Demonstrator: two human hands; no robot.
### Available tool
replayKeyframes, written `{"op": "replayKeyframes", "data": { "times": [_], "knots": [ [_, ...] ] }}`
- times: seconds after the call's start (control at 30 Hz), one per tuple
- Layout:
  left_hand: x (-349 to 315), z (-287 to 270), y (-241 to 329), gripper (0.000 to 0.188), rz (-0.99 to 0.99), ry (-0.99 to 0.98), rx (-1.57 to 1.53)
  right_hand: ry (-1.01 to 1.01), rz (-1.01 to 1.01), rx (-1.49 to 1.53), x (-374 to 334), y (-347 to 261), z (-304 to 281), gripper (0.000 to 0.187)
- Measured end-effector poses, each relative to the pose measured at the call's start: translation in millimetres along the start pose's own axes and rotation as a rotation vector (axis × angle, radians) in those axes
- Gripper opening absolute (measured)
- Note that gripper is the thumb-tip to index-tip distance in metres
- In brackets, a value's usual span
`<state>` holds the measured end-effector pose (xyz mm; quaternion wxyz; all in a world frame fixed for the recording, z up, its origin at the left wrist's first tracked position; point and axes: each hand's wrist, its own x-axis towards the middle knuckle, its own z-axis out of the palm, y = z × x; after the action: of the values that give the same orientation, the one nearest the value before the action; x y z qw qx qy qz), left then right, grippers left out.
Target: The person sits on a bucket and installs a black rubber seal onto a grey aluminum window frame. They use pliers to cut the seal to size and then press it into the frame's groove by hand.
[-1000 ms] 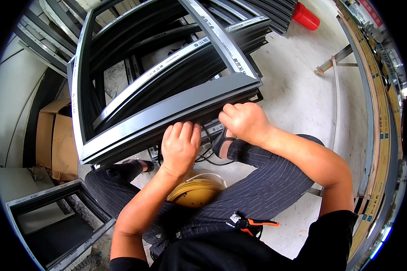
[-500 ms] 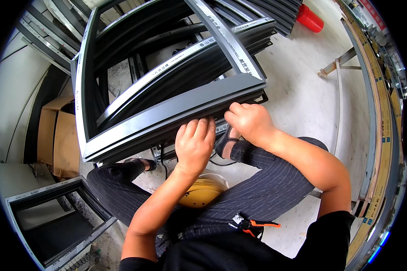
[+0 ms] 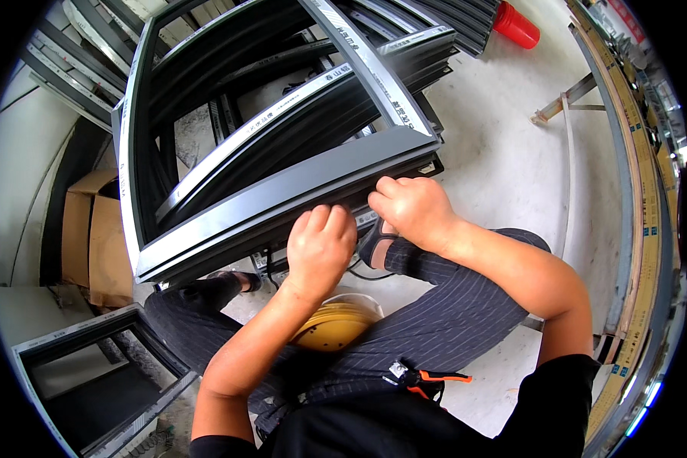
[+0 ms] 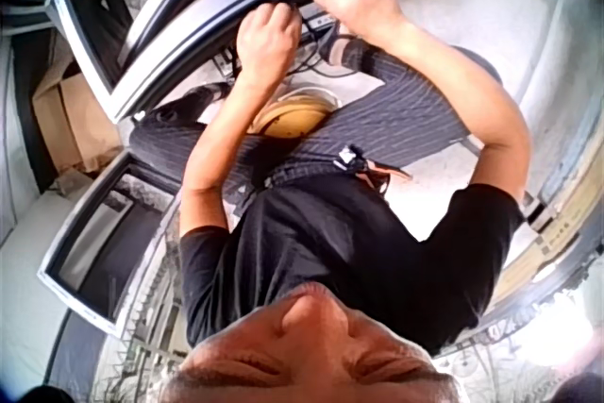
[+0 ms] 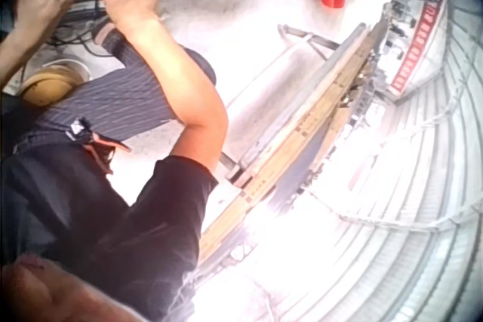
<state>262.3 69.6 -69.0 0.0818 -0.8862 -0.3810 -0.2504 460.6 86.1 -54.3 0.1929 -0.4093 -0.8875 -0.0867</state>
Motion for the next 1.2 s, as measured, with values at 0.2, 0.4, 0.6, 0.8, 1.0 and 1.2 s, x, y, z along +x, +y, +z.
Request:
{"op": "replayKeyframes", "data": {
  "times": [0.2,0.4,0.6,0.8,1.0,1.2],
  "knots": [
    [1,8,0,0.023,0.05,0.078,-0.008,0.032,-0.022,0.082,2,1,5,0.019],
    [-7,14,1,0.03,0.0,0.115,-0.065,-0.016,-0.034,0.062,4,1,1,0.016],
    [-73,-19,8,0.029,-0.456,0.109,-0.382,0.005,0.344,0.379,1,-17,-17,0.007],
    [-87,-6,-23,0.035,-1.297,0.192,-1.514,-0.479,0.771,0.96,1,-33,-17,0.023],
    [-81,-2,-25,0.031,-1.443,0.288,-1.738,-0.065,0.005,0.347,21,-49,-14,0.022],
    [-68,0,-18,0.023,-1.411,0.367,-1.861,-0.044,-0.214,0.195,27,-67,-2,0.04]
  ]
}}
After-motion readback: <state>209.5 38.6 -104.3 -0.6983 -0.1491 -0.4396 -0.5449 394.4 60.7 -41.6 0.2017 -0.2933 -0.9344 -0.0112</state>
